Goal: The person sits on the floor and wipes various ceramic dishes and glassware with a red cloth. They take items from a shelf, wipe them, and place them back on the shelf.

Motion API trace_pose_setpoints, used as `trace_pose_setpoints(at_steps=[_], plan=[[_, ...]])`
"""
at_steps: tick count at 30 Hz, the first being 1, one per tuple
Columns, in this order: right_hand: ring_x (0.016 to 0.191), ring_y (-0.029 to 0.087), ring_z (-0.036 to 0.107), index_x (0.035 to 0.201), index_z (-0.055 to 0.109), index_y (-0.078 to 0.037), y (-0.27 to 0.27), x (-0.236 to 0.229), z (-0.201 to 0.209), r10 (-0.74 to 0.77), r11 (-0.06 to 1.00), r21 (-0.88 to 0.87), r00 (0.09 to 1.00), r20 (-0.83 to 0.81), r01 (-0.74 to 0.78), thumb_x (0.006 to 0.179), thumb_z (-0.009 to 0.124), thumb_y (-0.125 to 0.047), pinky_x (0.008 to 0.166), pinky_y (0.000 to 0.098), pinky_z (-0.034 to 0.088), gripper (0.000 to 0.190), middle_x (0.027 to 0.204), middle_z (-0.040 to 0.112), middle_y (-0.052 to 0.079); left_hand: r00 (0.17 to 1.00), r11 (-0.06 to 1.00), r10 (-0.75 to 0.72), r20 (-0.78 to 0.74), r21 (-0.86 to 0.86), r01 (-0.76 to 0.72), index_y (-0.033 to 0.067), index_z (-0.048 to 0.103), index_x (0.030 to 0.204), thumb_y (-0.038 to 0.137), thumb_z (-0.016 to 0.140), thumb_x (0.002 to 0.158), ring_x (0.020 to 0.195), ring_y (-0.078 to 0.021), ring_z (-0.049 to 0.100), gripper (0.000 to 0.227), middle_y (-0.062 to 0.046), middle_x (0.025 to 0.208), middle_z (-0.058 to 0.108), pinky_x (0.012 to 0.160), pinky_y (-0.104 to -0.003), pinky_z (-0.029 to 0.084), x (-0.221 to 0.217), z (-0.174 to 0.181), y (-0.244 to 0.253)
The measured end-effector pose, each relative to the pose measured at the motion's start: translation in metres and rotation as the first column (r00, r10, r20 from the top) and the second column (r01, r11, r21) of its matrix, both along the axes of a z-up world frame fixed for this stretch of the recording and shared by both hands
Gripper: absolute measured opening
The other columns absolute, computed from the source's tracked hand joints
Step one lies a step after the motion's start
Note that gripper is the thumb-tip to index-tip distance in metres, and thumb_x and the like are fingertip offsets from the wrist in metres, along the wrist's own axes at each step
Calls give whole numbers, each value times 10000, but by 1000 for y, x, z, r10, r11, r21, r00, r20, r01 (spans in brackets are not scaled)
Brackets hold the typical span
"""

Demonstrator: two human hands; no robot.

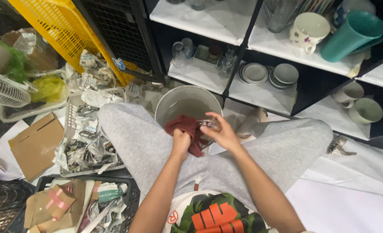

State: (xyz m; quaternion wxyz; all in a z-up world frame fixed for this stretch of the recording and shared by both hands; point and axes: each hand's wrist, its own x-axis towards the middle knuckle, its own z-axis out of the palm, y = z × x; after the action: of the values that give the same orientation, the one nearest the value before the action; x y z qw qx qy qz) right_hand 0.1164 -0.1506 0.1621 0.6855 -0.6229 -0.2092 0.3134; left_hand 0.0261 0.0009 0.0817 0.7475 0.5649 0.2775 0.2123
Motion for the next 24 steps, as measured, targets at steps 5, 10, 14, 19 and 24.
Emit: trace_pose_setpoints(at_steps=[5,10,14,19,24], plan=[[1085,321,694,1376,604,-88,-18,-3,34,103,982,-181,671,734,48,876,797,-195,907,390,563,547,1308,672,152,998,897,-70,-2,-438,62,-26,676,1052,203,580,981,761,-282,713,259,-157,923,734,614,-405,585,-8,18,18],[1111,393,670,1352,588,-54,-24,-3,38,206,963,-267,560,802,28,902,773,-298,898,425,549,544,1264,677,199,996,931,-92,-7,-355,83,-27,690,1111,181,611,1007,822,-223,726,245,-128,997,737,667,-379,605,-8,21,22],[896,319,695,1292,604,-31,-20,-5,24,229,939,-342,674,702,37,919,754,-349,792,396,548,513,1018,711,168,996,942,-85,3,-327,81,-31,684,1100,183,613,1001,815,-213,716,247,-120,982,734,663,-376,592,-8,22,24],[693,192,612,1149,696,8,-14,2,-8,98,958,-288,961,257,-21,947,718,-368,638,322,521,427,790,672,120,996,985,-74,-41,-156,67,-44,706,1084,173,616,987,813,-197,701,255,-112,963,737,642,-362,569,-10,23,19],[642,173,615,993,628,69,-15,13,-24,48,985,-118,862,-506,-124,1020,647,-491,578,329,516,561,772,680,124,997,989,-61,-36,129,65,-38,718,1079,153,669,932,815,-189,689,246,-115,945,746,667,-343,557,-10,12,18]])
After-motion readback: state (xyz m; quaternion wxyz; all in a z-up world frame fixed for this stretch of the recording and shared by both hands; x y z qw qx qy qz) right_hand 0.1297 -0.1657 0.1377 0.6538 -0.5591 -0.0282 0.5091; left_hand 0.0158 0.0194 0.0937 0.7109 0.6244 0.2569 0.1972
